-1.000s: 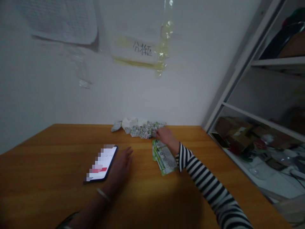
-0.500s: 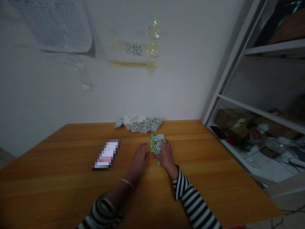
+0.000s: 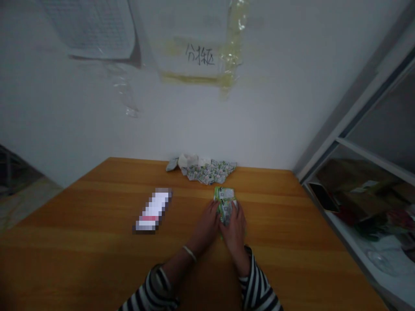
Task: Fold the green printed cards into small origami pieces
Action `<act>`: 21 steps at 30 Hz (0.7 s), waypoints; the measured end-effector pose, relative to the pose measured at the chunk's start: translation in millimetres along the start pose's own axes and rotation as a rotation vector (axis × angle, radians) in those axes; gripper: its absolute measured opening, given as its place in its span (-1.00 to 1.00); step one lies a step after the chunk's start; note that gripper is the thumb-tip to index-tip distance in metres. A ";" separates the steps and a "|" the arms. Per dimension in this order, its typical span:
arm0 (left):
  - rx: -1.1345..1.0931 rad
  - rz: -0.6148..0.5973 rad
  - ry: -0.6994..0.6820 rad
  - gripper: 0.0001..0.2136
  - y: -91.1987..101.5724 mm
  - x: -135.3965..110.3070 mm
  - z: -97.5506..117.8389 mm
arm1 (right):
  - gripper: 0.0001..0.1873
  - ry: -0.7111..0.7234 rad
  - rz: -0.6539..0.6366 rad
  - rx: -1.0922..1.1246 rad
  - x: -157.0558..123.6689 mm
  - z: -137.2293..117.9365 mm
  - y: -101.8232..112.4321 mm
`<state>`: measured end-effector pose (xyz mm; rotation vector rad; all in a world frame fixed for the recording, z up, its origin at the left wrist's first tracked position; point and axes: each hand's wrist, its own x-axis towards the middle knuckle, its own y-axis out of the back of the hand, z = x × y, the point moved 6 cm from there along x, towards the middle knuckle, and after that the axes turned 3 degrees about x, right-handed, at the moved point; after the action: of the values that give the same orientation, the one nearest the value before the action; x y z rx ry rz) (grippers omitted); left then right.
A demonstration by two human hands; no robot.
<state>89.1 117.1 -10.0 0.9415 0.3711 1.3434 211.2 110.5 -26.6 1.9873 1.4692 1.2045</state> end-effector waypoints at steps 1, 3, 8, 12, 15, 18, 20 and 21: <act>-0.028 -0.009 -0.008 -0.56 -0.9 -0.6 -0.3 | -0.27 -0.009 -0.005 0.017 -0.4 1.6 -0.6; -0.072 -0.006 0.018 -0.56 -1.0 -2.6 -4.2 | -0.25 -0.039 -0.016 0.062 -1.0 5.3 -1.1; -0.148 -0.050 0.106 -0.52 -4.4 -7.6 -14.7 | -0.16 -0.099 -0.031 0.243 1.2 10.5 6.1; -0.158 -0.074 0.099 -0.51 -4.8 -7.7 -13.7 | -0.21 -0.181 -0.015 0.353 5.0 18.3 16.0; -0.107 -0.126 0.103 -0.52 -5.2 -6.8 -11.5 | -0.28 -0.322 -0.019 0.418 5.1 31.7 17.8; -0.024 -0.187 0.089 -0.54 -5.7 -6.5 -8.4 | -0.31 -0.452 -0.032 0.554 4.0 42.9 15.7; 0.031 -0.221 0.058 -0.50 -6.5 -6.9 -5.6 | -0.32 -0.492 -0.023 0.587 4.2 46.2 16.5; 0.056 -0.235 0.044 -0.46 -7.0 -7.3 -4.5 | -0.33 -0.497 -0.022 0.579 4.8 46.7 17.7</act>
<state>88.8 112.3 -20.0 0.8861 0.5385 1.1447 259.8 116.4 -37.7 2.3824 1.6677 0.2243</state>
